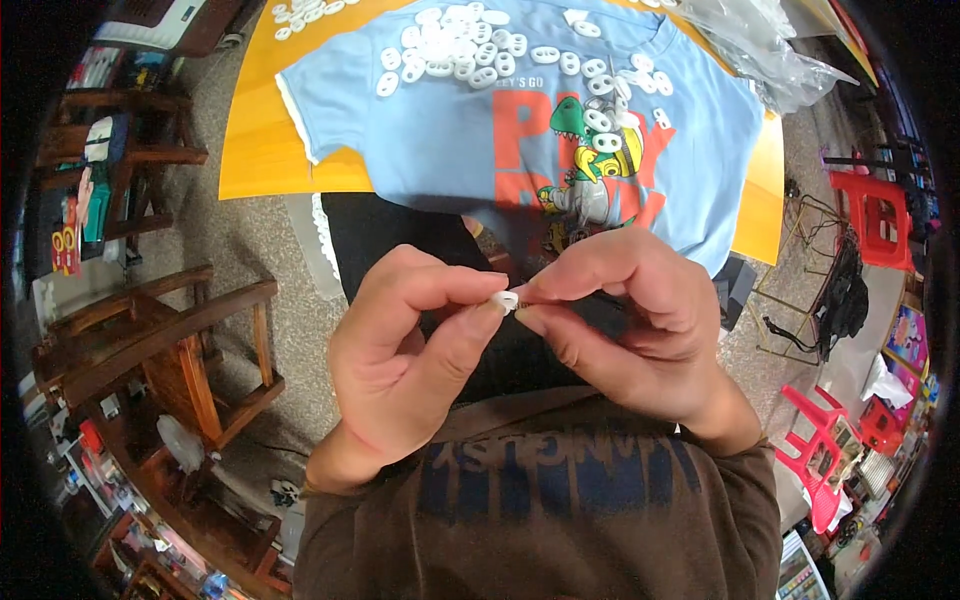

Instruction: Assembling small metal inserts into white plastic components on a work table.

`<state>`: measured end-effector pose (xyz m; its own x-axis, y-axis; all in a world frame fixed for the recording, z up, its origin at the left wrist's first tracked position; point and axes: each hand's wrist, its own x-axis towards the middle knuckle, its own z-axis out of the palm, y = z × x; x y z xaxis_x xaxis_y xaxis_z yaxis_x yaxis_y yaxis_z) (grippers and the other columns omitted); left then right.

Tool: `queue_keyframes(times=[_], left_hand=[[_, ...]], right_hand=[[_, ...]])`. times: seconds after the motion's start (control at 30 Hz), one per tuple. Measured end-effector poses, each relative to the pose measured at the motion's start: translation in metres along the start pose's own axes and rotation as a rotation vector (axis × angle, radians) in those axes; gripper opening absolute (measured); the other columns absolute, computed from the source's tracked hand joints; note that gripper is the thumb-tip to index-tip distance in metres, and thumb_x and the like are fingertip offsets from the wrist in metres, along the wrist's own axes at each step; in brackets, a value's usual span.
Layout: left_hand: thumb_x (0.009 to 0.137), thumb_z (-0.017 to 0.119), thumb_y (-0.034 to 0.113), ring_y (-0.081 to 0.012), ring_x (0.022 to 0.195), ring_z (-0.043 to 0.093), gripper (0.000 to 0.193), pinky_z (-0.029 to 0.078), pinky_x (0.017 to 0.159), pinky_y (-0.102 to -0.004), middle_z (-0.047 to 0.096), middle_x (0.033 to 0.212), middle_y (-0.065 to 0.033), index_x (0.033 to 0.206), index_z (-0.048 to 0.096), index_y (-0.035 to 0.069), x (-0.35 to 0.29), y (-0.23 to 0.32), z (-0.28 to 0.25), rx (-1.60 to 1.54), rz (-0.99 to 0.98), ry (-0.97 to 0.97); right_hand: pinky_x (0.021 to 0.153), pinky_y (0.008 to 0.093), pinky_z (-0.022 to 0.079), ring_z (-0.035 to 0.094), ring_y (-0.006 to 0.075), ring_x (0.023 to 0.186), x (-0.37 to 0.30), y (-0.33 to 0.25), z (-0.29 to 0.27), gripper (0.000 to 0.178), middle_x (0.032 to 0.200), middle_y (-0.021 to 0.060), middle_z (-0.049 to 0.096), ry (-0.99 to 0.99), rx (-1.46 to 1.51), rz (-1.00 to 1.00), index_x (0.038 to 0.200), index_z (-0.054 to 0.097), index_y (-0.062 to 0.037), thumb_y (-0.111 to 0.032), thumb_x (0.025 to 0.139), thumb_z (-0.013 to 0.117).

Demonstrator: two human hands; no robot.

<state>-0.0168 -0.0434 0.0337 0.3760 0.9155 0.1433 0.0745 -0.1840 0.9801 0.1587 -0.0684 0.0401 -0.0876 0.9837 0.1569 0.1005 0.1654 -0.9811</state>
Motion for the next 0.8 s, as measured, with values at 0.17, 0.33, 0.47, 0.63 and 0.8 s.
queue_keyframes(times=[0.17, 0.33, 0.47, 0.63, 0.8], left_hand=[[0.076, 0.063, -0.003, -0.0103, 0.065, 0.046, 0.016, 0.035, 0.057, -0.0203, 0.051, 0.076, -0.0034, 0.091, 0.06, 0.0, -0.001, -0.003, 0.002, 0.02, 0.023, 0.016], [0.075, 0.063, -0.004, -0.0119, 0.064, 0.047, 0.017, 0.036, 0.056, -0.0213, 0.051, 0.075, -0.0045, 0.091, 0.06, 0.0, -0.005, -0.01, 0.002, 0.048, 0.076, 0.017], [0.075, 0.062, -0.004, -0.0122, 0.065, 0.049, 0.015, 0.038, 0.058, -0.0206, 0.052, 0.076, -0.0052, 0.089, 0.059, 0.0, -0.004, -0.013, 0.002, 0.092, 0.111, 0.007], [0.079, 0.059, -0.003, -0.0079, 0.07, 0.048, 0.013, 0.038, 0.064, -0.0181, 0.052, 0.08, -0.0036, 0.092, 0.057, -0.001, -0.006, -0.011, 0.007, -0.241, -0.073, 0.102], [0.081, 0.058, -0.003, -0.0061, 0.073, 0.048, 0.014, 0.038, 0.066, -0.0174, 0.051, 0.083, -0.0023, 0.095, 0.056, -0.001, -0.006, -0.014, 0.008, -0.313, -0.117, 0.135]], right_hand=[[0.06, 0.029, 0.047, 0.059, 0.0242, 0.07, 0.002, -0.003, 0.0, 0.019, 0.077, 0.0075, 0.057, -0.012, -0.107, -0.042, 0.081, 0.055, -0.0052, 0.003, 0.067, 0.065], [0.059, 0.0291, 0.047, 0.059, 0.0242, 0.069, 0.004, -0.004, 0.0, 0.02, 0.076, 0.0073, 0.057, -0.038, -0.143, -0.047, 0.08, 0.055, -0.0054, 0.004, 0.066, 0.065], [0.058, 0.0276, 0.047, 0.059, 0.0222, 0.069, 0.003, 0.0, 0.001, 0.02, 0.077, 0.0074, 0.058, -0.028, -0.038, 0.03, 0.081, 0.055, -0.0044, 0.005, 0.067, 0.065], [0.06, 0.0261, 0.047, 0.06, 0.0206, 0.07, 0.006, 0.001, 0.003, 0.02, 0.078, 0.0077, 0.058, 0.003, -0.018, -0.006, 0.084, 0.056, -0.0033, 0.003, 0.068, 0.066], [0.071, 0.0235, 0.046, 0.059, 0.0147, 0.082, 0.006, -0.001, 0.003, 0.024, 0.089, 0.0094, 0.06, -0.079, -0.033, 0.018, 0.093, 0.055, 0.0028, 0.009, 0.071, 0.064]])
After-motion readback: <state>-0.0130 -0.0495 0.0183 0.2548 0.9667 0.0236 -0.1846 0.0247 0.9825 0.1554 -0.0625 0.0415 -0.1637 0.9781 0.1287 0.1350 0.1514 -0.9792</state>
